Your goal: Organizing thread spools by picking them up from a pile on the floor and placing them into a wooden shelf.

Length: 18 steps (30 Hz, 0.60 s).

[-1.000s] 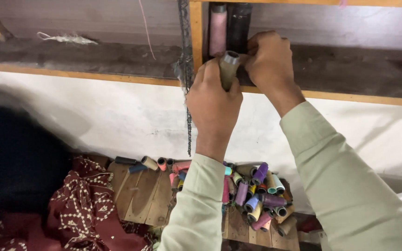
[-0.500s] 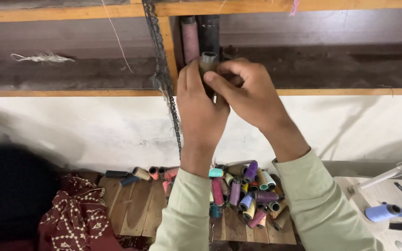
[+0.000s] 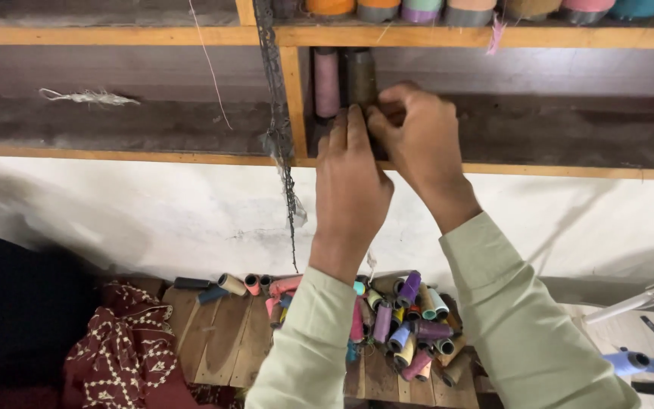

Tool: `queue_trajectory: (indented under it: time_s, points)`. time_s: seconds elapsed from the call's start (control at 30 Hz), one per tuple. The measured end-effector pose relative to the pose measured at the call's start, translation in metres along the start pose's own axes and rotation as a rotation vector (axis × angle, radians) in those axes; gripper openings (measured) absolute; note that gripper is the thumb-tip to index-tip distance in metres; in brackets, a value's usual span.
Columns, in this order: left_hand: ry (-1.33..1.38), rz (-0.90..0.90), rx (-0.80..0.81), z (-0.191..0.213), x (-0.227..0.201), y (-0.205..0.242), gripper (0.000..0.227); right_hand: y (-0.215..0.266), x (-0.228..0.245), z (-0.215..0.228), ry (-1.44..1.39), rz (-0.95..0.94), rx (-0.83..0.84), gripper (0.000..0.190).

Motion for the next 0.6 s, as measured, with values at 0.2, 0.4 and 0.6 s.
queue_trajectory:
  time_s: [0.2,0.4,0.6]
  points:
    - [-0.171,0.007,0.073,-0.035,0.029,-0.007,0.071,-0.001,0.02,-0.007,0.077,-0.074,0.129,0.021]
    - [-0.162,0.029,0.014,-0.027,0.024,0.005,0.073,0.002,0.012,-0.015,0.018,-0.132,0.172,0.021]
    - [0.177,0.175,0.048,0.03,0.013,0.01,0.068,0.012,0.036,-0.022,-0.013,-0.054,0.298,0.017]
Point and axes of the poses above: each hand's wrist, its own y-axis away from the middle knuckle, its own z-axis out of the back of the hand, x = y × z, the point moved 8 cm from there along -y, towards the middle knuckle, and after that the axes turned 8 degrees about -x, right-handed, at the moved point
